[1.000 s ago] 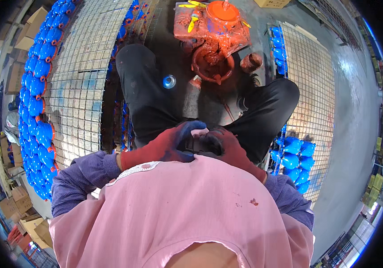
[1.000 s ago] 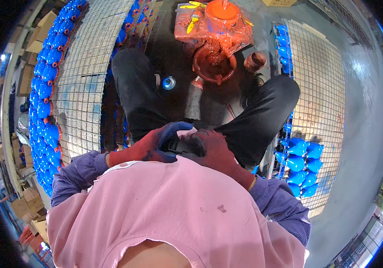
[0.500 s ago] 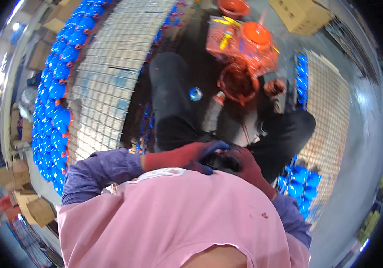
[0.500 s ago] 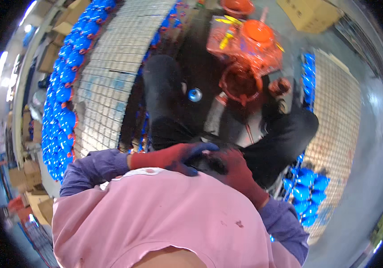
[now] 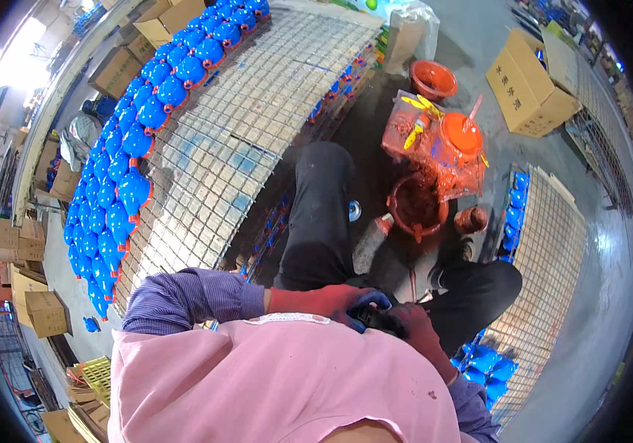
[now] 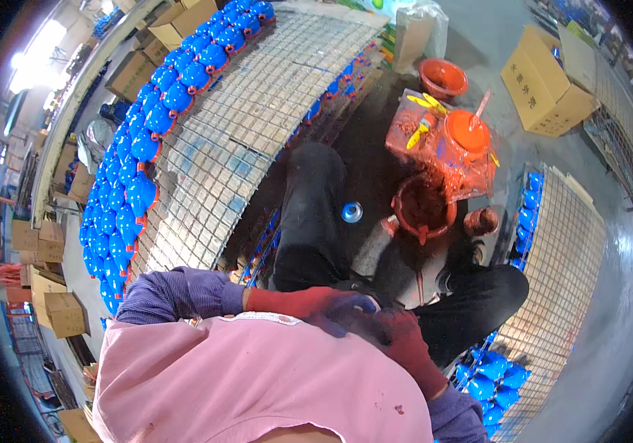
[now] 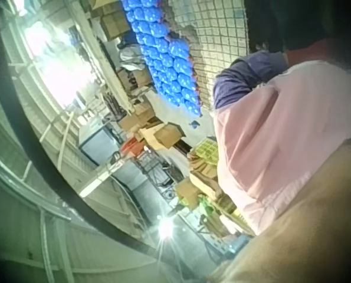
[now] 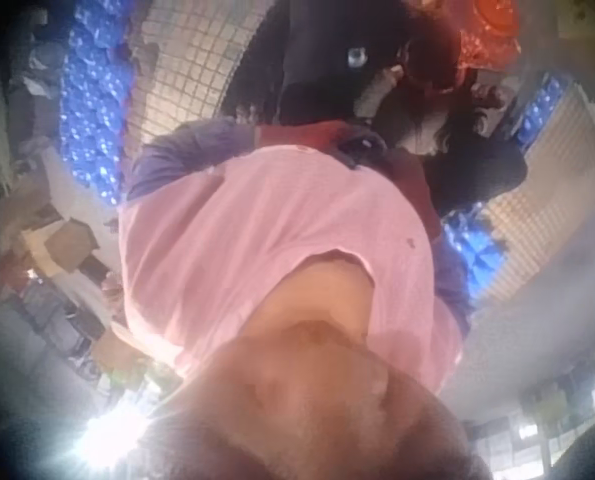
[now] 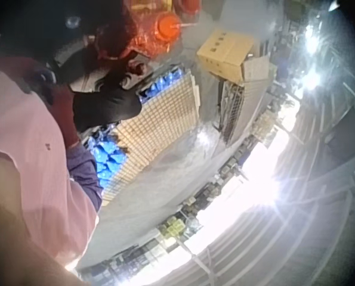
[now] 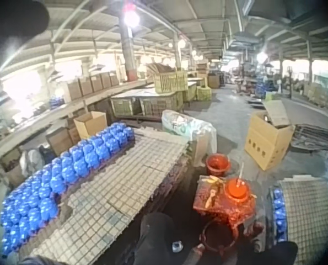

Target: The person applies red paint to the edges of blue meter housings using a paintbrush, places the housings onto a wire rack, and unfastens and takes off a harness.

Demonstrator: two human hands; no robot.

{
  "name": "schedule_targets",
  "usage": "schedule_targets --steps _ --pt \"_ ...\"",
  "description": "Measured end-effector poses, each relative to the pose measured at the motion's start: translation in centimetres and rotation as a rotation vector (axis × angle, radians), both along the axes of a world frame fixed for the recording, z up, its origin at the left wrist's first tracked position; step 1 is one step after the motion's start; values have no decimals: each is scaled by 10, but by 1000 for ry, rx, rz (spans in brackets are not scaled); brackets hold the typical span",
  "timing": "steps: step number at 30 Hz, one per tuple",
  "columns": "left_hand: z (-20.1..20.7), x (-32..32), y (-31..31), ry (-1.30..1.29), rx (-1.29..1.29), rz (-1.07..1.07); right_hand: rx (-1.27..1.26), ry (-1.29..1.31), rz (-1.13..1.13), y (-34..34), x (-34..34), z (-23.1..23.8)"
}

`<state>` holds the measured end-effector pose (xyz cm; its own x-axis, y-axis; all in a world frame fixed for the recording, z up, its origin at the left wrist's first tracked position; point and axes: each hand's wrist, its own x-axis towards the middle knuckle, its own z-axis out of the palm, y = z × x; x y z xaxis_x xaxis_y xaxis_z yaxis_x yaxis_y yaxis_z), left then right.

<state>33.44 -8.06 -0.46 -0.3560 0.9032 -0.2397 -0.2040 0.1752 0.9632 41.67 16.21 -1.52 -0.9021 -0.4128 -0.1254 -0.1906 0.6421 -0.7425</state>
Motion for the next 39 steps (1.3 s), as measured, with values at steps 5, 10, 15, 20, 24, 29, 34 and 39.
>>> schedule_targets --steps 5,10,15,20,24,29,34,39 --pt "1 6 1 -20 14 118 -33 -330 -124 2 -10 34" --pt "-10 2 -23 -103 73 466 -552 -595 -501 18 -3 37" --pt "28 -5 -69 -237 79 1120 -987 -614 -958 49 34 43" --pt "57 0 -151 -281 703 934 -1267 -926 -918 106 95 34" --pt "104 -3 -181 -71 917 928 -1178 -1166 -676 122 103 15" --pt "158 -24 -189 218 976 685 -778 -1139 -317 120 96 10" --pt "204 -72 -155 193 864 115 -375 -965 -44 123 80 16" --pt "206 -111 -60 151 1182 -9 70 -796 10 127 79 35"
